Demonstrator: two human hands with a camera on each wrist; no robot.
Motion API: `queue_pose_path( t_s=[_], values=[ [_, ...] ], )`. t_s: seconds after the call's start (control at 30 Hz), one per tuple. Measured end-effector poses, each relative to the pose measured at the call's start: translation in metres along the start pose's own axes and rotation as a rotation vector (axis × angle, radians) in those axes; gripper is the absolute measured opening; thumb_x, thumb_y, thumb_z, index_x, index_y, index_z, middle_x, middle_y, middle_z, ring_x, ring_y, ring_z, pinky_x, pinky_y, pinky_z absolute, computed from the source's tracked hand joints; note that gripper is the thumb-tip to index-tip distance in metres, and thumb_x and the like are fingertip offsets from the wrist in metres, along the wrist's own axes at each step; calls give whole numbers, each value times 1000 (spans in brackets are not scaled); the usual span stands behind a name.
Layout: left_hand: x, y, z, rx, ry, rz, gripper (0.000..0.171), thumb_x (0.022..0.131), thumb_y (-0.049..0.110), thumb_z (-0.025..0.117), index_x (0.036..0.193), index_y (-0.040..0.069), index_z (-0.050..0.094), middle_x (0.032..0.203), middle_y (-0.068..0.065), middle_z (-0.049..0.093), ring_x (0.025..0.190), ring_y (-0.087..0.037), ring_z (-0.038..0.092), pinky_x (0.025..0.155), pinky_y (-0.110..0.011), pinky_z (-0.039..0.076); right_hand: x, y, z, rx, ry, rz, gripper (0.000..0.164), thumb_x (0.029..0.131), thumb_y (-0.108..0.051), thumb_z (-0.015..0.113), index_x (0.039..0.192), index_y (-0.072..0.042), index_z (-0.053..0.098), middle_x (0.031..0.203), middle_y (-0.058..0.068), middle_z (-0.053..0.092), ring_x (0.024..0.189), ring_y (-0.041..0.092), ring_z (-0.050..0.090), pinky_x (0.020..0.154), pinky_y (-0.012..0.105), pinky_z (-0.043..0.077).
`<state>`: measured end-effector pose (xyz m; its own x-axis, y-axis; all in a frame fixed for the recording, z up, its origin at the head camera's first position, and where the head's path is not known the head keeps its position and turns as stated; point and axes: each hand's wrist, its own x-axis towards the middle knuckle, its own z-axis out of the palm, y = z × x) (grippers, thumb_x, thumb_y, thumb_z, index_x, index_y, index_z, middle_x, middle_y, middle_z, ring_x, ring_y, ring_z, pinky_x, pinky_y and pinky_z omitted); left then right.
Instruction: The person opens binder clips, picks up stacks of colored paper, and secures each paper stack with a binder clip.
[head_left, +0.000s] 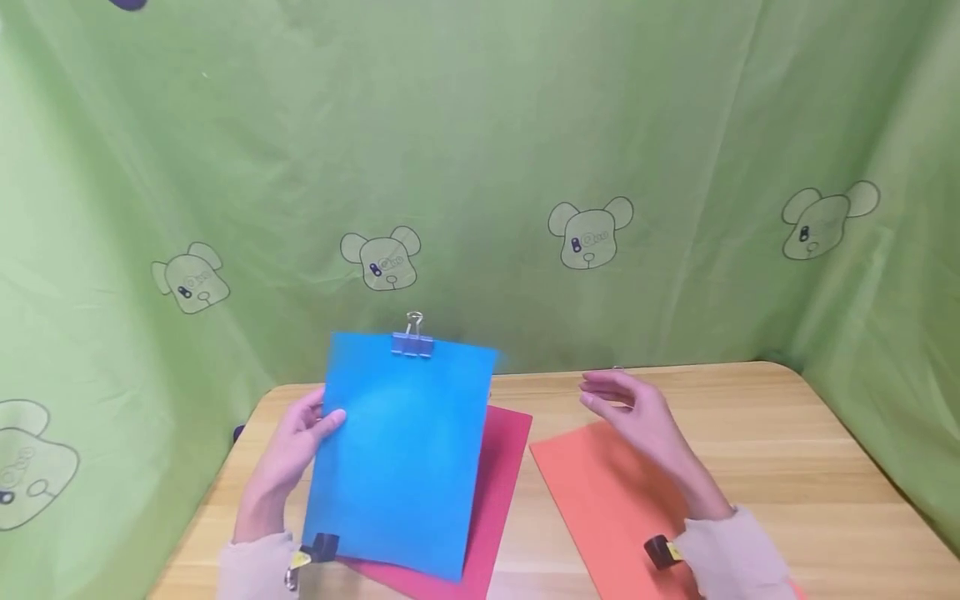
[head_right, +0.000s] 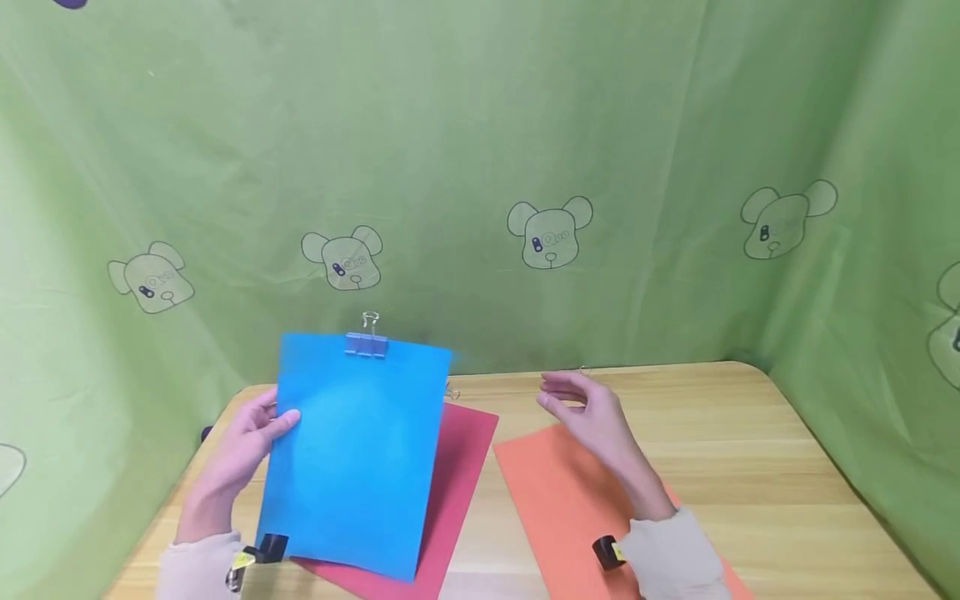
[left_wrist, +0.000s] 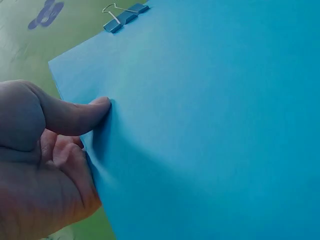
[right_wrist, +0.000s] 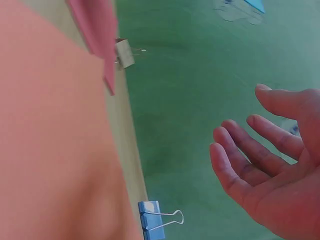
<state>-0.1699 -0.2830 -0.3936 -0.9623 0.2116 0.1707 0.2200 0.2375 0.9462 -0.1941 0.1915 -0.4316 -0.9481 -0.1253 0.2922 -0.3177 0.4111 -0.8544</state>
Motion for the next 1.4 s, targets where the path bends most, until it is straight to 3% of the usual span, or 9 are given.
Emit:
queue_pose_path(
  t_s=[0.13,0.33,0.57,0.63,0.7,0.83,1.03,1.2,1.4],
  values=[
    [-8,3,-16,61,93,-34,50,107,4,49,152,-12,33,136,-33,55,101,0,64,89,-19,53,11,1,11,-56,-22,-15,42,96,-22,76,132,-4,65,121,12,71,111,28,69,88,27,57],
    [-17,1,-39,94,212,-65,45,107,-2,45,150,-12,37,120,-23,64,88,-7,69,76,-30,60,26,-3,34,-85,-79,-43,42,93,-15,77,132,-2,64,123,14,70,114,34,67,90,41,59],
    [-29,-7,-61,246,340,-189,45,107,-1,42,150,-13,36,135,-37,54,92,4,60,77,-15,52,40,-9,61,-127,-131,-67,44,94,-13,76,133,-1,62,125,15,68,116,39,64,92,49,57],
    [-31,-8,-66,302,362,-227,45,107,-1,41,150,-13,36,140,-38,50,103,-7,62,84,-17,49,43,-9,67,-133,-143,-61,45,94,-14,75,135,-1,61,127,15,67,118,39,62,94,52,55],
    [-33,-9,-70,353,372,-257,46,106,-3,41,150,-14,35,144,-38,47,120,-25,59,99,-29,47,46,-10,73,-142,-152,-52,47,95,-14,75,136,0,60,128,15,66,120,39,61,96,54,53],
    [-35,-13,-79,427,384,-308,50,103,-4,40,151,-16,31,150,-41,37,142,-52,34,116,-60,30,52,-8,85,-161,-154,-48,48,95,-17,75,137,-1,60,129,15,66,121,38,61,98,53,53],
    [-37,-29,-93,549,399,-355,54,103,0,40,152,-15,27,153,-40,30,144,-57,23,117,-64,23,63,-9,104,-158,-147,-14,48,95,-18,75,138,-3,59,130,18,64,122,38,61,101,51,51],
    [-35,-49,-94,628,464,-337,52,100,0,43,148,-16,35,149,-41,35,139,-60,30,115,-65,26,73,-10,121,-164,-138,36,50,95,-20,75,138,0,57,131,21,64,121,40,61,100,49,52],
    [-33,-68,-91,635,484,-341,51,99,0,45,147,-16,38,147,-42,37,136,-61,33,114,-66,27,81,-6,139,-159,-104,108,53,95,-22,75,138,3,57,131,25,63,118,42,62,98,51,52]
  ],
)
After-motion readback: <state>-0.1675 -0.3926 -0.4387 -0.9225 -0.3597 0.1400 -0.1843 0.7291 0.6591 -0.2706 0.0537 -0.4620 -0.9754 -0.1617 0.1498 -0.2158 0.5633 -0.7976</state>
